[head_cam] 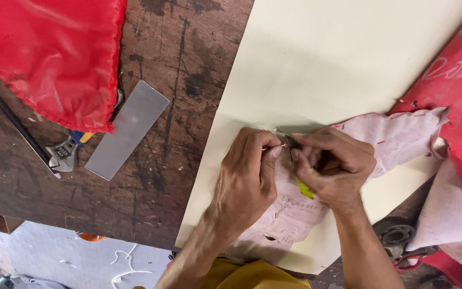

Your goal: The person aligns red fabric pieces over a paper pattern on the workbench, weights them with a bearing and a wrench, and traces their outlines with a pencil. They then flip the pieces over, rub the edges with a sanding block, and pull loose threads from the fabric.

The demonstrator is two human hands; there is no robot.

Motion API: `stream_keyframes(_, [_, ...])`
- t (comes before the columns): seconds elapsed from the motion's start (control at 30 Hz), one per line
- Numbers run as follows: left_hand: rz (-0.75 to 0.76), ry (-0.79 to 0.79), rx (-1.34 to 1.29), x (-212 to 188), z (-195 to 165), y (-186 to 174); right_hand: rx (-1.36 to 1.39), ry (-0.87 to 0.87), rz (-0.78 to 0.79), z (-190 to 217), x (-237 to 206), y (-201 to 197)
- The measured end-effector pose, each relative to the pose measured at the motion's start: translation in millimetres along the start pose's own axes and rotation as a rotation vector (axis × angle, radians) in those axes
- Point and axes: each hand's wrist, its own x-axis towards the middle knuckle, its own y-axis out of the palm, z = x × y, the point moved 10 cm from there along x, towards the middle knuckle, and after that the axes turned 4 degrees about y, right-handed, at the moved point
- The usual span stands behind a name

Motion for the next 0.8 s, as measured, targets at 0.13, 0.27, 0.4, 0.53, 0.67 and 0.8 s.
stream_keyframes(0.13, [0.003, -0.020, -0.006, -1, 1, -1, -0.066, 0.022, -0.004, 0, 0, 0])
stream_keyframes(0.27, [0.005, -0.021, -0.032, 1, 2, -1, -0.005, 0.000, -0.013, 2, 1, -1])
stream_keyframes(0.4, [-0.008, -0.020, -0.016, -1, 5, -2, 0.015, 0.010, -0.016, -3, 0, -2])
stream_keyframes(0.53, [0.015, 0.074, 0.025, -3, 5, 4, 0.028, 0.007, -0.025, -12, -8, -6])
stream_keyframes(0.67, [0.095, 0.157, 0.175, -1, 10, 16, 0.248, 0.071, -0.085, -37, -17, -21])
stream_keyframes(0.8, [0.256, 0.235, 0.326, -2, 16, 28, 0.649, 0.111, -0.147, -61, -19, -41])
